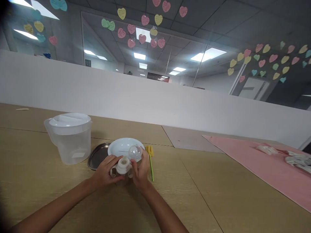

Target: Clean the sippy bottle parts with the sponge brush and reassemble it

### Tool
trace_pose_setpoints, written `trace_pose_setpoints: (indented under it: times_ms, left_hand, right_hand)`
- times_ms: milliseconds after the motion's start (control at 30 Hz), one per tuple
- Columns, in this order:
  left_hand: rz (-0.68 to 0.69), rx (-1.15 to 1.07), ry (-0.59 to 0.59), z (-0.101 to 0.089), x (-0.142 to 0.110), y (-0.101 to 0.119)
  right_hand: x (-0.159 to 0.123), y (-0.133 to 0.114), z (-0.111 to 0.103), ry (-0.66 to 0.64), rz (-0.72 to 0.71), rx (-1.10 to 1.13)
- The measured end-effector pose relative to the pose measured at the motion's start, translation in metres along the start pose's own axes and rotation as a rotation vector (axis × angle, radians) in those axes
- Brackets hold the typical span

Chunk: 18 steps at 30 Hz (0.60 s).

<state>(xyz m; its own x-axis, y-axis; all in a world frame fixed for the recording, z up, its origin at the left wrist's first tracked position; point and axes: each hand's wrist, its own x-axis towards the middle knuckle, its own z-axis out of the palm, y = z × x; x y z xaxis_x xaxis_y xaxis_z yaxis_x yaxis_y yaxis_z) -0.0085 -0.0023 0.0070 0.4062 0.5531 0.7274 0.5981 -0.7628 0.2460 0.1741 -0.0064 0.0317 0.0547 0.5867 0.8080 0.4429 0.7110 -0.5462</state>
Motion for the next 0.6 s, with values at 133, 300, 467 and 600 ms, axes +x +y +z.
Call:
trace_pose_setpoints:
  times_ms: [133,300,467,600]
  left_hand:
    - [0.007,0.029,0.006,0.000,0.000,0.000]
    - [0.019,0.036,0.008,-0.001,0.001,0.001]
    - [0.030,0.036,0.012,0.000,0.001,0.000]
    - [0.032,0.036,0.011,0.001,0.001,-0.001]
  right_hand:
    - [0.007,0.009,0.003,0.087,0.128,-0.029]
    - [0.010,0.020,0.007,-0.022,0.226,-0.042]
    - [0.012,0.027,0.006,-0.097,0.226,-0.004]
    - [0.011,0.032,0.004,-0.156,0.195,-0.024]
